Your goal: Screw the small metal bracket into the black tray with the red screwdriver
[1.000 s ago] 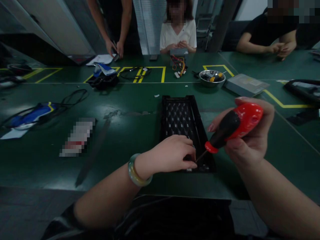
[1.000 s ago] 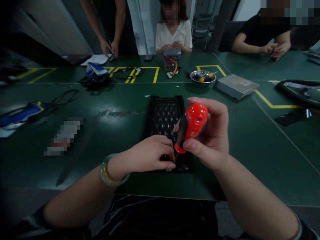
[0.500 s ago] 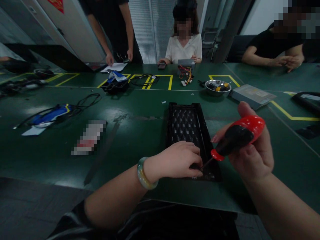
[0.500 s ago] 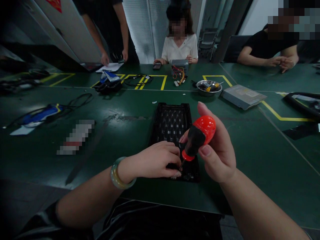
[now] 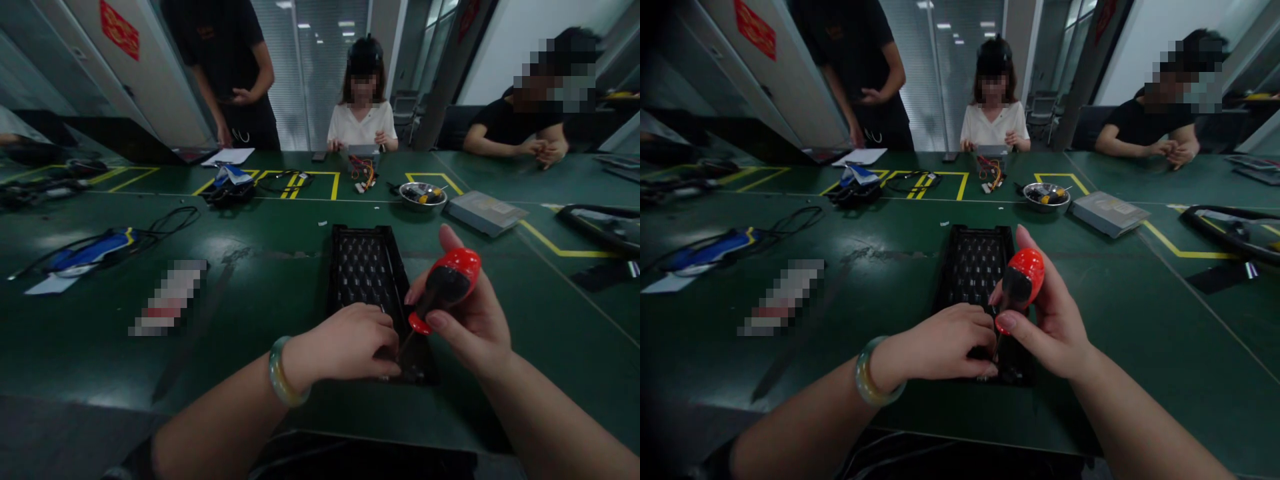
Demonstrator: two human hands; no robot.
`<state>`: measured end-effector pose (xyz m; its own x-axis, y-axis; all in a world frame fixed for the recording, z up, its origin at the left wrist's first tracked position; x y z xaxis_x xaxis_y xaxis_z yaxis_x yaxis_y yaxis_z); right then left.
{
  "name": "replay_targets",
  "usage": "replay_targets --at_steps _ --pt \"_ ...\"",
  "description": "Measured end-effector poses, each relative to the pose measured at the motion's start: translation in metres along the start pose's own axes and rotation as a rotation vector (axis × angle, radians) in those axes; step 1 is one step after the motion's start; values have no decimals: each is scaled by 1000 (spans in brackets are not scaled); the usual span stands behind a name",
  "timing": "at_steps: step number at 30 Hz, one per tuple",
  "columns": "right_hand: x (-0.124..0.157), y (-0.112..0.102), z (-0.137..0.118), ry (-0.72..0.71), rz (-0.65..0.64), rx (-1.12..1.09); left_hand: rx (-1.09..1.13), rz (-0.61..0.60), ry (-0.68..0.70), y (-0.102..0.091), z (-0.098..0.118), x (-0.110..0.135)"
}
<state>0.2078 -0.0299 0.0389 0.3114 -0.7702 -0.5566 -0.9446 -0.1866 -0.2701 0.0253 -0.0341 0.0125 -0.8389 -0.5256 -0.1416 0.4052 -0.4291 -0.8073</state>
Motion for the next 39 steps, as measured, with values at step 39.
replay_targets --at_steps 39 --pt "0 1 -4 -14 -52 -35 -129 420 -368 -39 -53 14"
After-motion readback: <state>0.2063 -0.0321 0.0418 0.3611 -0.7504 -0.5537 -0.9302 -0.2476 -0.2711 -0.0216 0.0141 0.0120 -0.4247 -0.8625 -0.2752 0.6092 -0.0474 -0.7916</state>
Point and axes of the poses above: each hand's wrist, its own x-axis away from the middle knuckle, its own y-axis out of the palm, z = x × y, the point moved 1 cm from there along -x, towards the middle knuckle, and after that the axes turned 12 degrees about x, right-handed, at the moved point
